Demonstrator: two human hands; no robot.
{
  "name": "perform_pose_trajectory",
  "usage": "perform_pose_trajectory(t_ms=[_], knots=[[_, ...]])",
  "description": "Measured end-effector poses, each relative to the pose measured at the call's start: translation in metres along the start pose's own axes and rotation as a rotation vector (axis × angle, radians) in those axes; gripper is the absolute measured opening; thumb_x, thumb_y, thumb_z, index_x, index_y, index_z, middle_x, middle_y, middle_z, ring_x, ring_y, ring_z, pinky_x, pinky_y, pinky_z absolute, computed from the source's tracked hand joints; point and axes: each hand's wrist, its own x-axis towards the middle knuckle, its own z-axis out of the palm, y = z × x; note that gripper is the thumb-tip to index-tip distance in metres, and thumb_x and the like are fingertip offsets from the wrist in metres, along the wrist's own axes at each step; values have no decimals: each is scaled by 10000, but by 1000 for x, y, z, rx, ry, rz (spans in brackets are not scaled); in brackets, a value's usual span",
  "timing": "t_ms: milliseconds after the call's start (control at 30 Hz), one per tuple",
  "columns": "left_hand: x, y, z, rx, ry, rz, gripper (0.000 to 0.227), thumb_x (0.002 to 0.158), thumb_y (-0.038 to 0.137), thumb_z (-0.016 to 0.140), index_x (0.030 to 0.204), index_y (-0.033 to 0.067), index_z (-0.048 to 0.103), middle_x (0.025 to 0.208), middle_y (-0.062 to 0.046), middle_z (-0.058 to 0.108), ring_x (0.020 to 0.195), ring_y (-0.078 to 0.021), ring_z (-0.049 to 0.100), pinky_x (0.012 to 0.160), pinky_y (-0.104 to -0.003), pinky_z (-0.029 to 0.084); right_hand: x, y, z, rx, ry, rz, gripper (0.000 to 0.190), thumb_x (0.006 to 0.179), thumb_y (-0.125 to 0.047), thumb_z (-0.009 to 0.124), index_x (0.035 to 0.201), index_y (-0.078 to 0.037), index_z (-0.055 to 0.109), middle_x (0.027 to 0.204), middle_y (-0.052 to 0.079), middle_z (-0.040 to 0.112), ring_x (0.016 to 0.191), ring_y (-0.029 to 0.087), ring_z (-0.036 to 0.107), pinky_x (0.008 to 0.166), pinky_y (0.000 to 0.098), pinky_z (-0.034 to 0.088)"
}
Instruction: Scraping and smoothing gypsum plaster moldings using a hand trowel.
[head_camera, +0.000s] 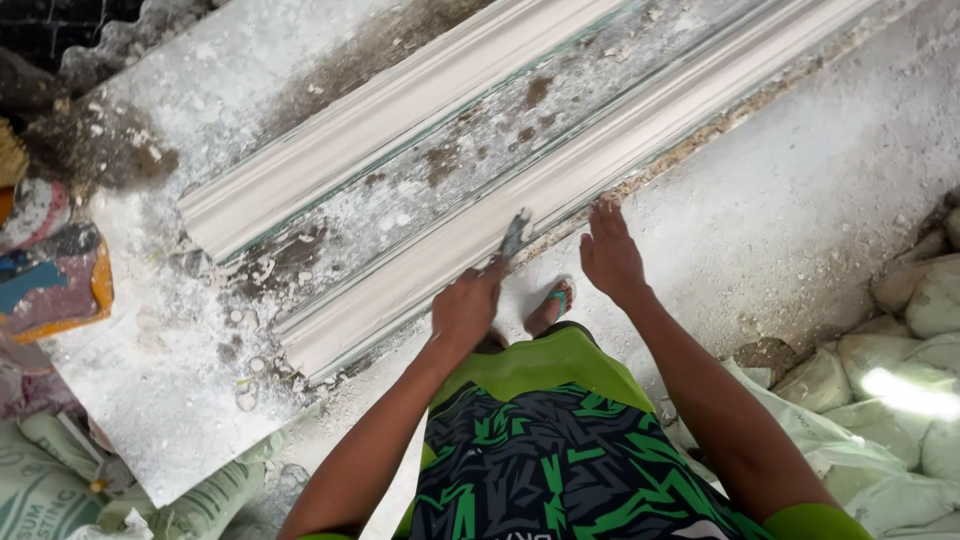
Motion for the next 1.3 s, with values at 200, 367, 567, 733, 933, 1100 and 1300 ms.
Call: perform_pose_trajectory(t_ms=[200, 367, 567, 733, 933, 1100, 1300], knots=[[49, 36, 26, 32, -8, -2, 329, 980, 242, 566, 1283, 242, 694, 939, -208, 708, 795, -422, 710, 686, -549, 568, 7, -11, 0, -5, -36, 101, 542, 972, -158, 500, 1443, 111, 478, 1585, 327, 369, 1487, 482, 323, 1169, 498, 390], [121, 104, 54, -5, -53, 15, 275, 1008, 238, 520, 1214, 201, 698, 952, -217, 713, 843, -424, 714, 713, -550, 565, 14, -37, -36, 194, -26, 237, 615, 943, -190, 521, 1500, 56, 437, 1563, 314, 394, 1412, 460, 408, 1072, 518, 436], [202, 179, 100, 44, -65, 50, 278, 992, 181, 478, 1190, 173, 673, 970, -213, 724, 873, -418, 726, 725, -546, 572, -3, 18, -27, 326, -293, 283, 598, 879, -238, 638, 1414, -27, 473, 1445, 242, 520, 1344, 436, 489, 1115, 514, 416], [285, 240, 156, 108, -46, 45, 316, 983, 191, 483, 1231, 221, 677, 991, -207, 723, 873, -415, 730, 721, -545, 580, -18, 124, -73, 424, -61, 72, 568, 915, -150, 645, 1425, 45, 487, 1476, 317, 445, 1386, 510, 421, 1122, 545, 376], [370, 338, 191, 155, -34, 51, 327, 1016, 263, 491, 1267, 272, 699, 1007, -207, 722, 881, -414, 725, 740, -543, 578, -37, 310, -131, 441, 8, 251, 508, 910, -170, 665, 1392, -47, 562, 1526, 255, 434, 1339, 425, 494, 1087, 466, 471], [444, 413, 229, 134, -24, 39, 308, 1007, 311, 505, 1233, 264, 709, 1028, -186, 729, 919, -396, 717, 793, -524, 564, -30, 420, -188, 381, 141, 392, 450, 935, -143, 643, 1360, -15, 568, 1452, 249, 491, 1335, 443, 507, 1079, 472, 468], [535, 509, 268, 164, -77, 29, 311, 1048, 329, 479, 1269, 234, 675, 1017, -175, 738, 929, -404, 712, 779, -530, 564, -1, 524, -205, 461, 245, 467, 416, 939, -133, 644, 1336, -22, 588, 1433, 239, 519, 1336, 430, 521, 1083, 453, 479]])
